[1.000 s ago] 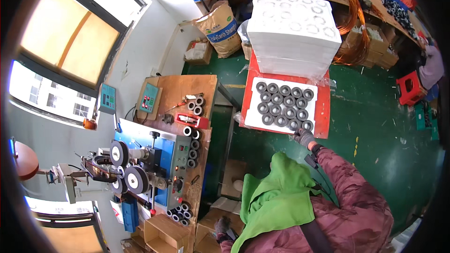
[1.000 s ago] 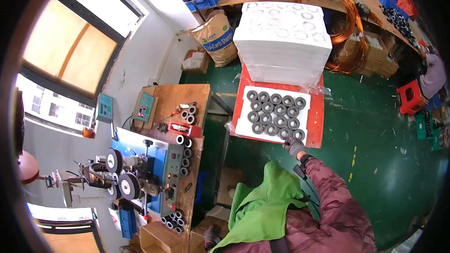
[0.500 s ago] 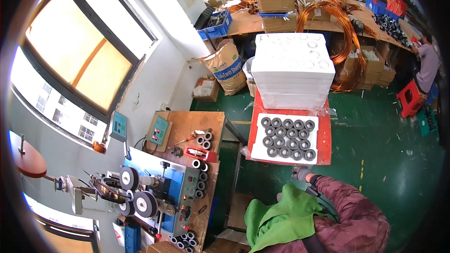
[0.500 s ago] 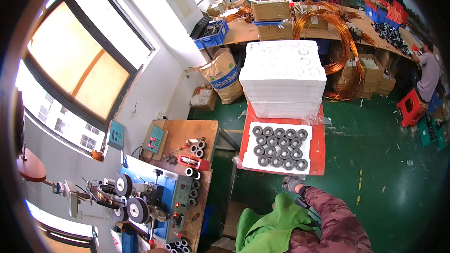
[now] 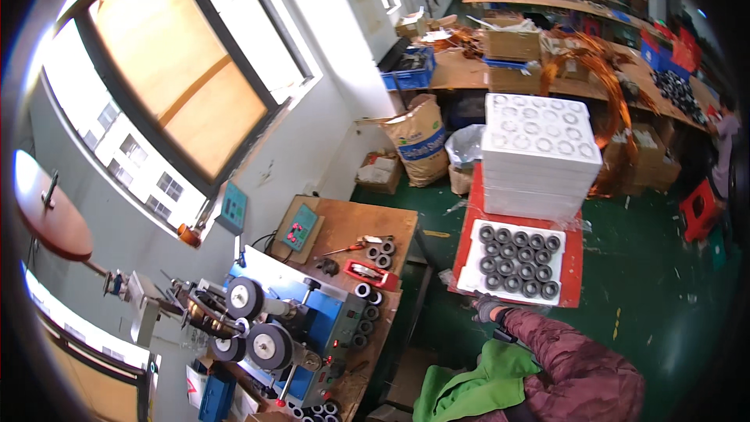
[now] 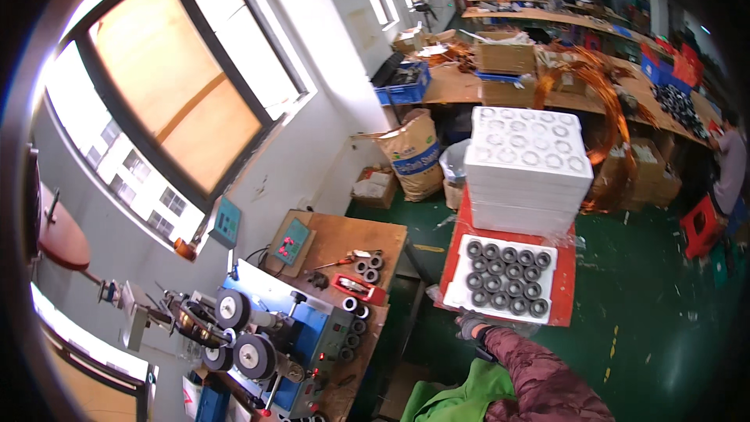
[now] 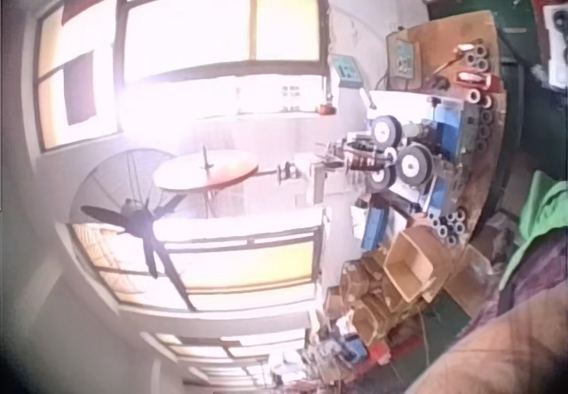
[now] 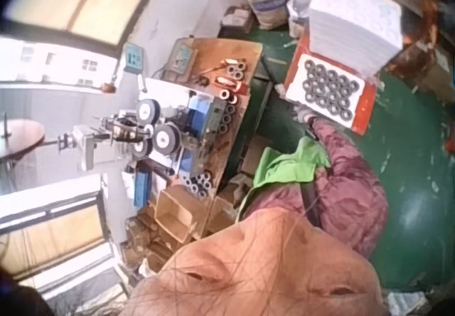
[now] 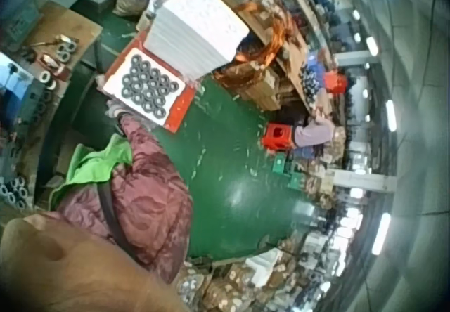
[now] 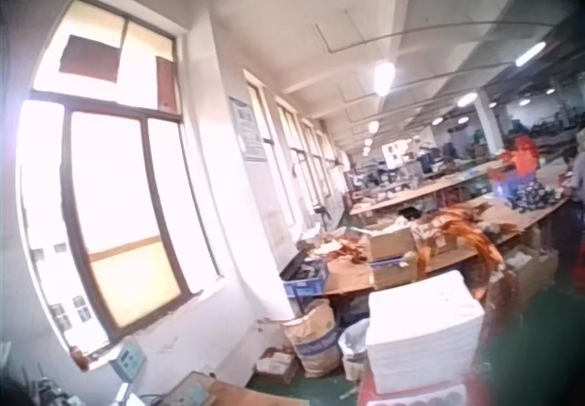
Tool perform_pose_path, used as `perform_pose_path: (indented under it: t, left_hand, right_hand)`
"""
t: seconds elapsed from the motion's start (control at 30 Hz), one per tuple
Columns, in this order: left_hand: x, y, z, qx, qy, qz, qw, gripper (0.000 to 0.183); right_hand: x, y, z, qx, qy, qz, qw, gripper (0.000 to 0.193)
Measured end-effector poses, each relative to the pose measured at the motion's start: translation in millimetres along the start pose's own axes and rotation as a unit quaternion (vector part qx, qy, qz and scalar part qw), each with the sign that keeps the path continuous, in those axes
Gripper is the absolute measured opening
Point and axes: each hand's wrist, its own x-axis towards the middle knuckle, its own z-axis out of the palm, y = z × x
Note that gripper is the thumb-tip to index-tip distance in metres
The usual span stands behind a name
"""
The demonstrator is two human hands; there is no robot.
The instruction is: Applying tape to the outer surface of metal rings using a semi-automated taping machine.
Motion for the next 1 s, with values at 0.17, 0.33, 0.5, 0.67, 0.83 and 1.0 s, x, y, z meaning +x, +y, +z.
perform_pose_path:
  t: [0.17, 0.33, 0.5, 0.67, 0.83, 1.0]
  left_hand:
    - [-7, -24, 3, -0.04, 0.04, -0.025, 0.998, 0.033]
    - [-51, -31, 18, -0.09, 0.09, -0.09, 0.988, 0.033]
    - [-107, -24, 55, -0.15, 0.16, -0.188, 0.957, 0.034]
    - [-113, 28, -10, -0.326, 0.004, -0.401, 0.856, 0.036]
    - [-121, 3, 13, -0.428, 0.048, -0.419, 0.799, 0.041]
    - [-101, -25, -8, -0.394, 0.078, -0.399, 0.824, 0.041]
  right_hand:
    - [45, -7, -9, -0.024, -0.076, 0.075, 0.994, 0.078]
    - [88, 21, 54, -0.06, -0.063, 0.035, 0.996, 0.075]
    - [134, 74, 97, -0.109, -0.085, 0.017, 0.99, 0.072]
    - [111, 51, 67, -0.081, -0.137, 0.129, 0.979, 0.073]
    - [131, 38, 78, -0.197, -0.184, -0.037, 0.962, 0.062]
    - [151, 60, 85, -0.173, -0.268, 0.045, 0.947, 0.063]
